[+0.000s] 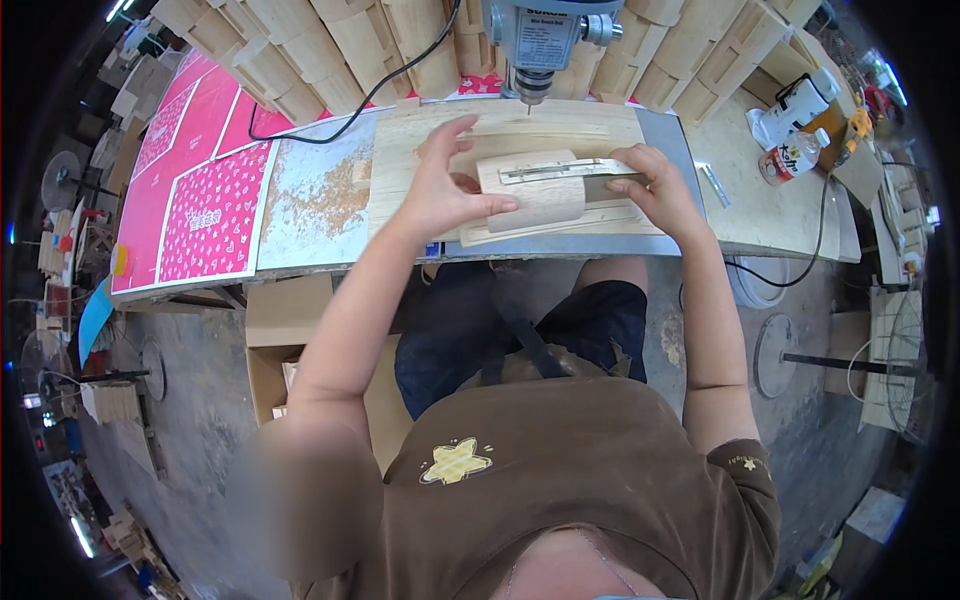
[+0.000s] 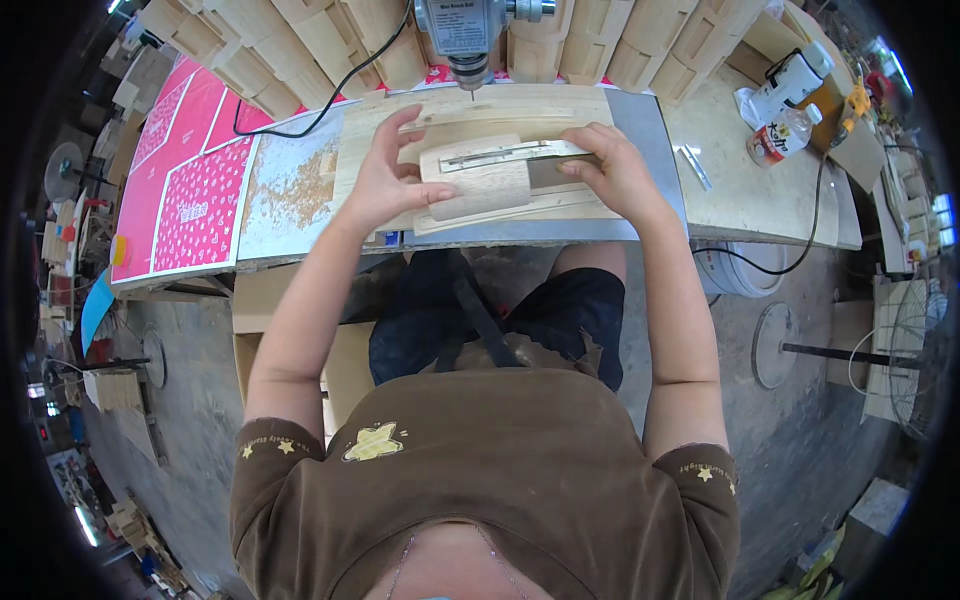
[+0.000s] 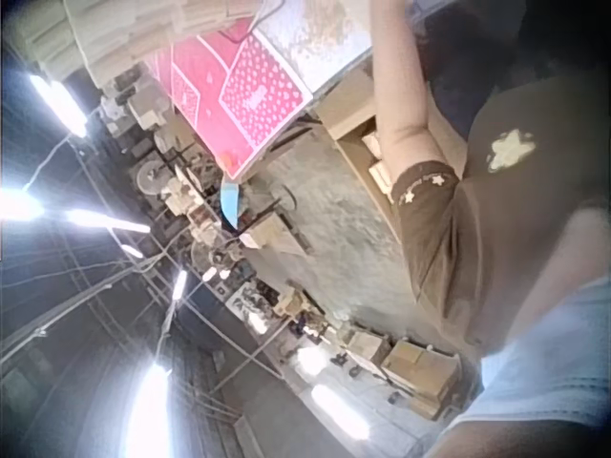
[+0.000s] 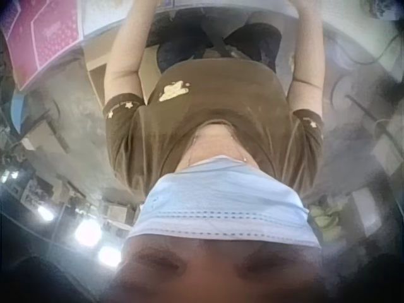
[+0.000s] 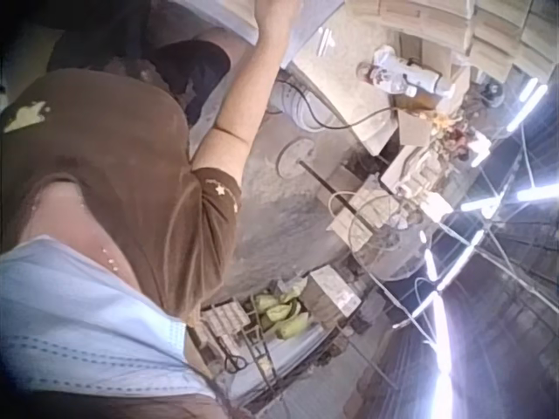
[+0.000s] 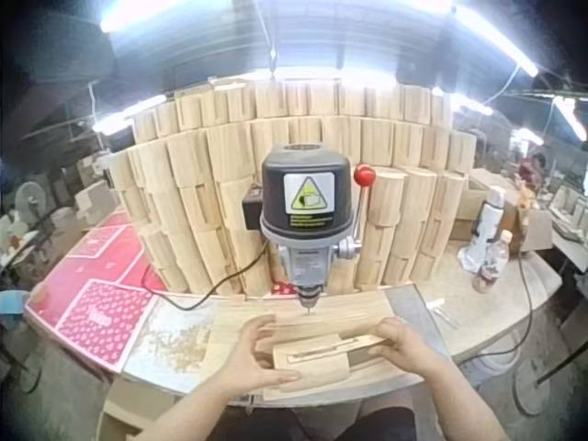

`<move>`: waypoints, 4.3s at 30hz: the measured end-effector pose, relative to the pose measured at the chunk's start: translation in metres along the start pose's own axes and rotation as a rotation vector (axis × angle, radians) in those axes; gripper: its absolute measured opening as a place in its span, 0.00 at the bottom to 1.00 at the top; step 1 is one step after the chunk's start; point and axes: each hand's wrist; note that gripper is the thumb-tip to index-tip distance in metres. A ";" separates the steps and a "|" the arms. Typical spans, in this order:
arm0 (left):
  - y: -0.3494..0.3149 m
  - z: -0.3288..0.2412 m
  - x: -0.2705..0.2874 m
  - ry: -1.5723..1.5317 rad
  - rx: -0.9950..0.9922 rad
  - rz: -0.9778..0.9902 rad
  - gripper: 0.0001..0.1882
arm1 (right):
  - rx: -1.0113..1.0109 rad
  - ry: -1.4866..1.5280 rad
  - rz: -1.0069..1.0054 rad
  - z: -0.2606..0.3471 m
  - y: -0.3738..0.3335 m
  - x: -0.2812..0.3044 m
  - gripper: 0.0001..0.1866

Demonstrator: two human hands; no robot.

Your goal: Drilling holes into cylindrical wood blocks using a drill press and then packing them into a cardboard box.

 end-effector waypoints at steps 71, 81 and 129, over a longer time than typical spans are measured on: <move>0.005 0.056 -0.035 0.732 -0.129 -0.285 0.27 | 0.112 -0.224 -0.585 0.105 0.108 0.073 0.14; 0.016 0.048 -0.042 0.714 -0.173 -0.257 0.26 | 0.334 -0.135 -0.827 0.034 0.042 -0.035 0.04; -0.032 -0.003 0.047 -0.339 0.631 -0.316 0.21 | 0.218 -0.448 -0.106 0.015 0.022 -0.019 0.19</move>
Point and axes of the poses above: each hand's wrist, its own y-axis towards the middle knuckle, its own x-axis out of the back of the hand, z = x × y, and after that the axes turned 3 degrees about -z, right-handed
